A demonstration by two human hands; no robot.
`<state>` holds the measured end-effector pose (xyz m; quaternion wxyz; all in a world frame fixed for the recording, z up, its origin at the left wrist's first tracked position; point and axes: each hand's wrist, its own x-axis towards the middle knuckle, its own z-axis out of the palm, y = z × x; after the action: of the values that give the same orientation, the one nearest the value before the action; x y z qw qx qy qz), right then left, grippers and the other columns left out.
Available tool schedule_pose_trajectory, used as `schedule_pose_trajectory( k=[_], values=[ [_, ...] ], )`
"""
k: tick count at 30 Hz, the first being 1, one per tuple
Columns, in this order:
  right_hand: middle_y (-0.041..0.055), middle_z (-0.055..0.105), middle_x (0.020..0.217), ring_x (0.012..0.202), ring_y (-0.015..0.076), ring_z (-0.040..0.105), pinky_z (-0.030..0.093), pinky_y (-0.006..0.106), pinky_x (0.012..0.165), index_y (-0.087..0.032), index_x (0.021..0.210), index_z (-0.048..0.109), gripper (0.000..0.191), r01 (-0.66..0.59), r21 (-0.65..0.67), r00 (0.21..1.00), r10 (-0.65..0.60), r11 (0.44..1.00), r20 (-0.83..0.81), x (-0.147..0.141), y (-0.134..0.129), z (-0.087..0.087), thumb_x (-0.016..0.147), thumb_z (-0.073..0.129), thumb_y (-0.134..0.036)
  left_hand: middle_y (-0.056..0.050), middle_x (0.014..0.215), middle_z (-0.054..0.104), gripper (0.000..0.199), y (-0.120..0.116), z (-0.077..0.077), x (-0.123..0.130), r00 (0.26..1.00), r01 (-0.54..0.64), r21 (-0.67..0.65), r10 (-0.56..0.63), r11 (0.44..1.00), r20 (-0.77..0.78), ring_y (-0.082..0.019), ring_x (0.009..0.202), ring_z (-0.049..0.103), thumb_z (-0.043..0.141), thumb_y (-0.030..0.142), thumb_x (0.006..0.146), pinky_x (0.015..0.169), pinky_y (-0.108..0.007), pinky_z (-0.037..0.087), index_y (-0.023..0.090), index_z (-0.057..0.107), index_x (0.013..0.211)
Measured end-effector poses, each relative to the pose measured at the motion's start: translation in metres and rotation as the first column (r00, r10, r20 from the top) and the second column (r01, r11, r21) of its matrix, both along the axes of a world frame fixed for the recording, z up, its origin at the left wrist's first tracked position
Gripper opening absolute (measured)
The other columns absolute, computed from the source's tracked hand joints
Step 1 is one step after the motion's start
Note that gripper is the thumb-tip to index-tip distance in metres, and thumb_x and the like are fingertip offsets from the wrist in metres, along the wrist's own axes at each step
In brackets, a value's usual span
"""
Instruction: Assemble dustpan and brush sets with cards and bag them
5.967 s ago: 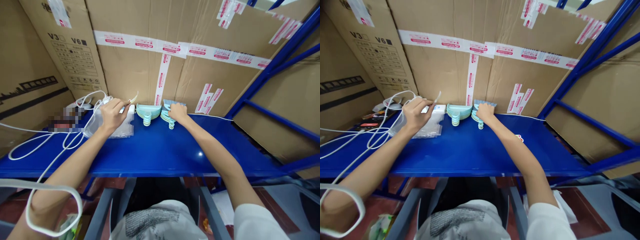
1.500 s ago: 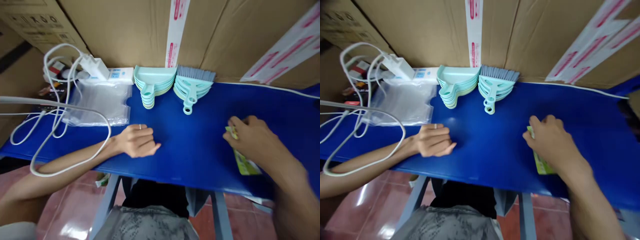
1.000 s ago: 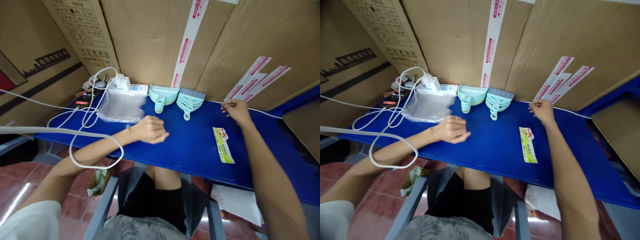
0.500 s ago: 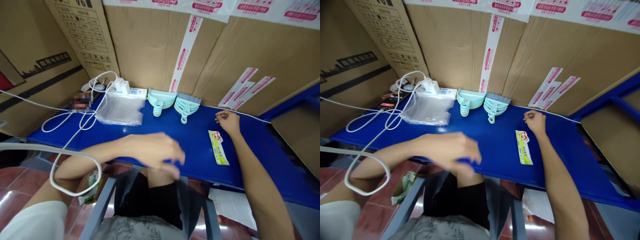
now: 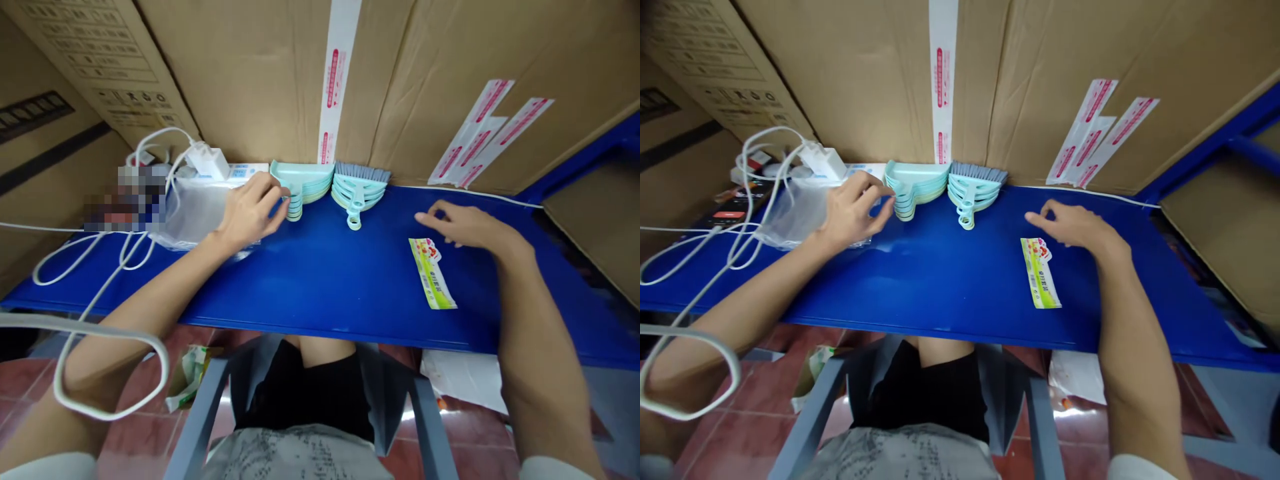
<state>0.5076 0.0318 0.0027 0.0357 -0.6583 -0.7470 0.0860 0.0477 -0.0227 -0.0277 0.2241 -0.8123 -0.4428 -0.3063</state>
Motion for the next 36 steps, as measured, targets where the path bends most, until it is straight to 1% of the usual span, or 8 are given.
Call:
schedule_pose_trajectory(
  k=[3, 9, 16, 19, 22, 25, 27, 36],
  values=[
    [0.01, 0.072, 0.096, 0.077, 0.0273, 0.069, 0.053, 0.042, 0.078, -0.024, 0.125, 0.066, 0.065, -0.073, -0.186, 0.982, 0.103, 0.98, 0.157, -0.019, -0.022, 0.005, 0.087, 0.065, -0.077, -0.018, 0.125, 0.067, 0.034, -0.002, 0.001, 0.005, 0.998, -0.058, -0.103, 0.058, 0.993, -0.004, -0.027, 0.094, 0.068, 0.049, 0.046, 0.107, 0.071, -0.036, 0.053, 0.021, 0.064, 0.126],
    [0.0101, 0.063, 0.098, 0.099, 0.0305, 0.066, 0.052, 0.04, 0.089, -0.023, 0.118, 0.062, 0.036, -0.208, -0.233, 0.941, 0.259, 0.95, 0.216, -0.035, -0.035, -0.003, 0.088, 0.068, -0.042, -0.022, 0.14, 0.06, 0.04, -0.008, 0.003, 0.011, 0.994, -0.105, -0.173, 0.102, 0.979, -0.024, -0.027, 0.095, 0.069, 0.046, 0.048, 0.108, 0.067, -0.035, 0.053, 0.022, 0.062, 0.134],
    [0.0165, 0.063, 0.104, 0.102, 0.0359, 0.065, 0.053, 0.047, 0.088, -0.017, 0.121, 0.066, 0.035, -0.067, -0.149, 0.935, 0.114, 0.987, 0.336, -0.046, -0.038, -0.006, 0.096, 0.059, -0.041, -0.02, 0.148, 0.053, 0.04, -0.01, 0.005, 0.013, 0.995, -0.102, -0.28, 0.1, 0.955, -0.024, -0.032, 0.105, 0.069, 0.054, 0.047, 0.106, 0.075, -0.039, 0.055, 0.024, 0.059, 0.138],
    [0.0205, 0.063, 0.119, 0.111, 0.0403, 0.065, 0.056, 0.053, 0.087, -0.019, 0.134, 0.065, 0.045, -0.04, 0.111, 0.971, 0.013, 0.993, 0.241, -0.06, -0.044, -0.001, 0.1, 0.056, -0.046, -0.022, 0.151, 0.051, 0.046, -0.009, 0.003, 0.013, 0.994, -0.099, -0.293, 0.083, 0.951, -0.066, -0.032, 0.103, 0.07, 0.058, 0.051, 0.104, 0.073, -0.04, 0.057, 0.022, 0.056, 0.14],
    [0.0213, 0.055, 0.141, 0.117, 0.0371, 0.063, 0.06, 0.05, 0.087, -0.021, 0.15, 0.058, 0.051, -0.225, 0.407, 0.974, 0.201, 0.885, 0.102, -0.08, -0.052, 0.002, 0.104, 0.053, -0.041, -0.023, 0.151, 0.051, 0.047, -0.006, -0.001, 0.015, 0.993, -0.097, -0.305, 0.074, 0.947, -0.087, -0.031, 0.1, 0.07, 0.063, 0.042, 0.102, 0.071, -0.039, 0.058, 0.021, 0.053, 0.143],
    [0.0182, 0.041, 0.162, 0.117, 0.0341, 0.063, 0.062, 0.046, 0.082, -0.028, 0.157, 0.054, 0.052, -0.532, 0.388, 0.844, 0.505, 0.753, 0.179, -0.102, -0.059, -0.005, 0.105, 0.052, -0.033, -0.023, 0.147, 0.054, 0.045, -0.004, -0.003, 0.019, 0.995, -0.087, -0.295, 0.068, 0.952, -0.073, -0.029, 0.097, 0.071, 0.063, 0.032, 0.101, 0.069, -0.038, 0.058, 0.019, 0.052, 0.143],
    [0.016, 0.037, 0.17, 0.121, 0.0375, 0.06, 0.062, 0.049, 0.081, -0.031, 0.157, 0.055, 0.052, -0.633, 0.331, 0.774, 0.569, 0.7, 0.277, -0.114, -0.062, -0.012, 0.105, 0.053, -0.028, -0.022, 0.145, 0.055, 0.043, -0.004, -0.004, 0.021, 0.996, -0.078, -0.289, 0.062, 0.954, -0.065, -0.028, 0.096, 0.071, 0.062, 0.029, 0.102, 0.069, -0.037, 0.058, 0.019, 0.052, 0.142],
    [0.0221, 0.042, 0.169, 0.126, 0.0437, 0.059, 0.062, 0.061, 0.089, -0.018, 0.15, 0.061, 0.046, -0.672, 0.269, 0.733, 0.567, 0.69, 0.375, -0.114, -0.061, -0.024, 0.106, 0.05, -0.021, -0.021, 0.144, 0.055, 0.043, -0.005, -0.003, 0.023, 0.997, -0.074, -0.329, 0.07, 0.941, -0.024, -0.029, 0.097, 0.072, 0.065, 0.025, 0.1, 0.07, -0.039, 0.061, 0.021, 0.054, 0.142]
  ],
)
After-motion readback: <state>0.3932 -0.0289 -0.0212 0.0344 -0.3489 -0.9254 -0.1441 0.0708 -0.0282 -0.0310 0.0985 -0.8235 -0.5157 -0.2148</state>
